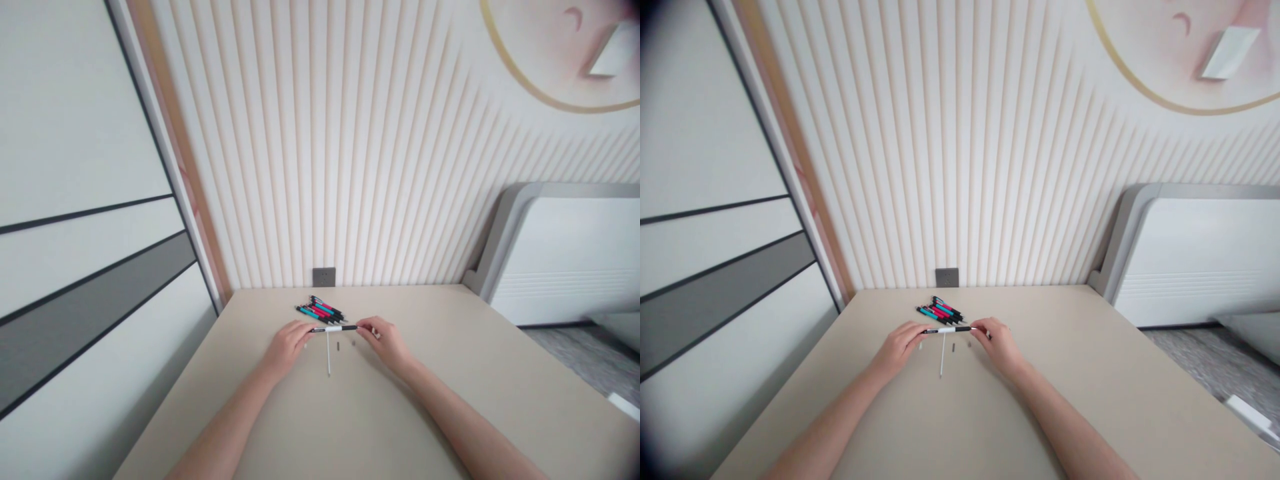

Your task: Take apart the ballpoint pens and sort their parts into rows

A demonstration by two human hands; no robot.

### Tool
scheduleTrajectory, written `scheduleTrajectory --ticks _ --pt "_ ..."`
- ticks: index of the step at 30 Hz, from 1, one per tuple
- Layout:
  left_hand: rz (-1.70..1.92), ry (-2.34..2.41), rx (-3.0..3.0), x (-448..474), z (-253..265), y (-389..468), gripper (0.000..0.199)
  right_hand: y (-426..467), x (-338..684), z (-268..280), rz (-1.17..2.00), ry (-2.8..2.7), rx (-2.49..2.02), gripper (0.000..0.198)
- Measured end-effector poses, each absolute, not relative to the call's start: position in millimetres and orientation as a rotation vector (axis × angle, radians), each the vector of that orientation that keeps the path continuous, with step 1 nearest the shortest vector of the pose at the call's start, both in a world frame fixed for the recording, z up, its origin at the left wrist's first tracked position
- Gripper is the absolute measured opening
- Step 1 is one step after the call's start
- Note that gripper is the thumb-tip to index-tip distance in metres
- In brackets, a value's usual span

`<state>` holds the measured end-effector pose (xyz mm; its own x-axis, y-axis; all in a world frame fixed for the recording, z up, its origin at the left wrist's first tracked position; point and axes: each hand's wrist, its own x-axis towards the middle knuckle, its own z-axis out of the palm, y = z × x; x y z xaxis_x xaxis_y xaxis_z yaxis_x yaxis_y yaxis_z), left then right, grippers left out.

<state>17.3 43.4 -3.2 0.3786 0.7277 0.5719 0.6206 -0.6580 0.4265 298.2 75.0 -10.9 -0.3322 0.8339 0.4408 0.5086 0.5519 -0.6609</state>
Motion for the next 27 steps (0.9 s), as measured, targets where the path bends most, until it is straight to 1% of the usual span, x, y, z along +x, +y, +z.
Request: scheduleTrajectory --ticks 8,19,27 --pt "1.227 1.291 2.340 12 -2 47 0.027 80 304 -13 0.440 -1.999 -1.063 0.024" --pt "1.240 1.377 2.247 13 1 46 0.028 82 313 -13 0.302 -2.424 -1.109 0.027" --pt "1.195 1.357 2.257 14 0 46 0.028 75 309 -9 0.287 -2.454 -1.104 0.041"
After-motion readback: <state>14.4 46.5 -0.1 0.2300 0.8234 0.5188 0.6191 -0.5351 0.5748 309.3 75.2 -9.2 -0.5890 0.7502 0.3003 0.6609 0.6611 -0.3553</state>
